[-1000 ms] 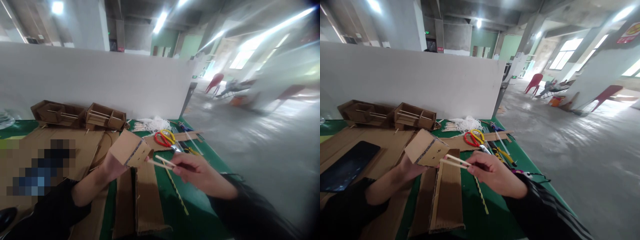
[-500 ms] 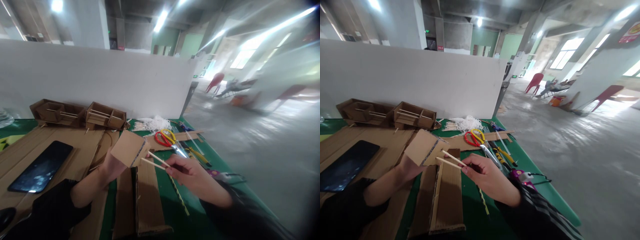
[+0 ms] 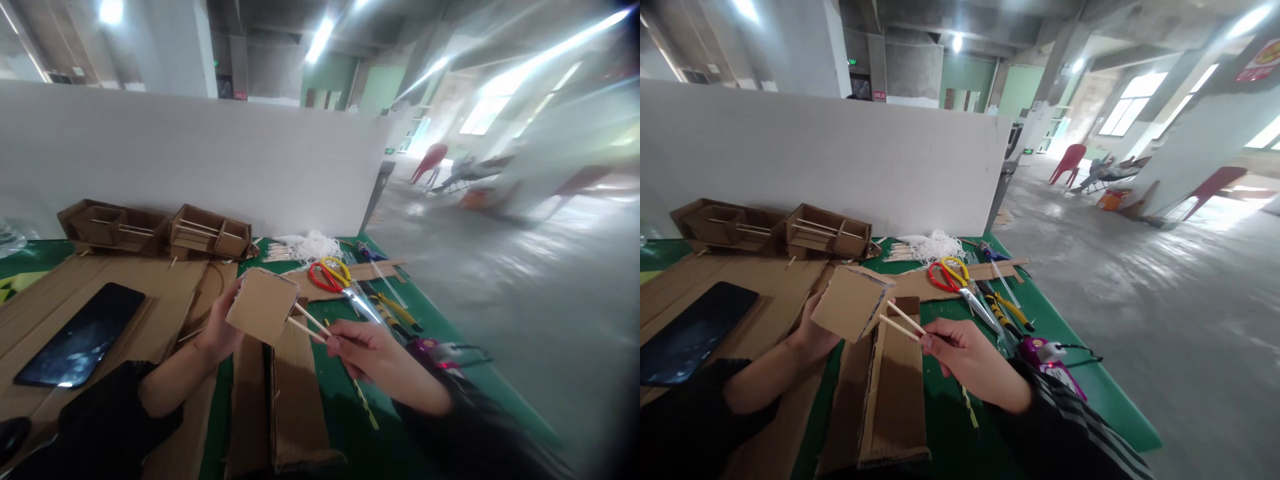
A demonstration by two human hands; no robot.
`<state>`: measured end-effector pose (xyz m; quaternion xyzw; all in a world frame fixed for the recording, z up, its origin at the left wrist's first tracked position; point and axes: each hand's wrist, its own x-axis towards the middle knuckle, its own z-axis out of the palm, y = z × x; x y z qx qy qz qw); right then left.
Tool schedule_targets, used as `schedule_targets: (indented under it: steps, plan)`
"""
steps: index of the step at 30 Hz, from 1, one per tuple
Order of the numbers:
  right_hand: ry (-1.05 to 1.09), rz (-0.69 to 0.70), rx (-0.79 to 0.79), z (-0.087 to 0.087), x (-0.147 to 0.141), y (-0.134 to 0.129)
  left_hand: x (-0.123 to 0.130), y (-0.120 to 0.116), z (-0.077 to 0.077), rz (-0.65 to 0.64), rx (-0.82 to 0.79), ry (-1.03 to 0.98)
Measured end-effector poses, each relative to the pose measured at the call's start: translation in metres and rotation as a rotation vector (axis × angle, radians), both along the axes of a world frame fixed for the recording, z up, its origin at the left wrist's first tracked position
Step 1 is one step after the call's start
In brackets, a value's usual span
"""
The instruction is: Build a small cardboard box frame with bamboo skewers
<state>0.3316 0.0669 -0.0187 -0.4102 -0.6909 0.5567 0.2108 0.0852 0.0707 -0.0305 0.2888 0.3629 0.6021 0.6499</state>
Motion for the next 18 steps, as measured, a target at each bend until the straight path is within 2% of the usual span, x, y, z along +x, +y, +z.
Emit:
schedule_targets:
  steps: [2,5,8,14,18]
  plan:
    - [-0.007,0.011,-0.032,0.000,0.001,0.001,-0.001,-0.001,0.002,0.016,0.044,0.052]
    - [-0.020,0.021,-0.052,-0.002,0.003,0.003,-0.002,-0.001,0.005,0.060,0.197,0.209]
    - [-0.036,0.024,-0.023,-0.005,0.004,0.005,-0.001,0.000,0.006,0.020,0.303,0.383]
    - [-0.001,0.048,0.143,-0.009,-0.008,0.003,0.010,-0.006,0.002,-0.128,0.282,0.610]
    - [0.132,0.015,0.224,-0.015,-0.018,0.003,0.015,-0.014,0.005,-0.106,0.261,0.653]
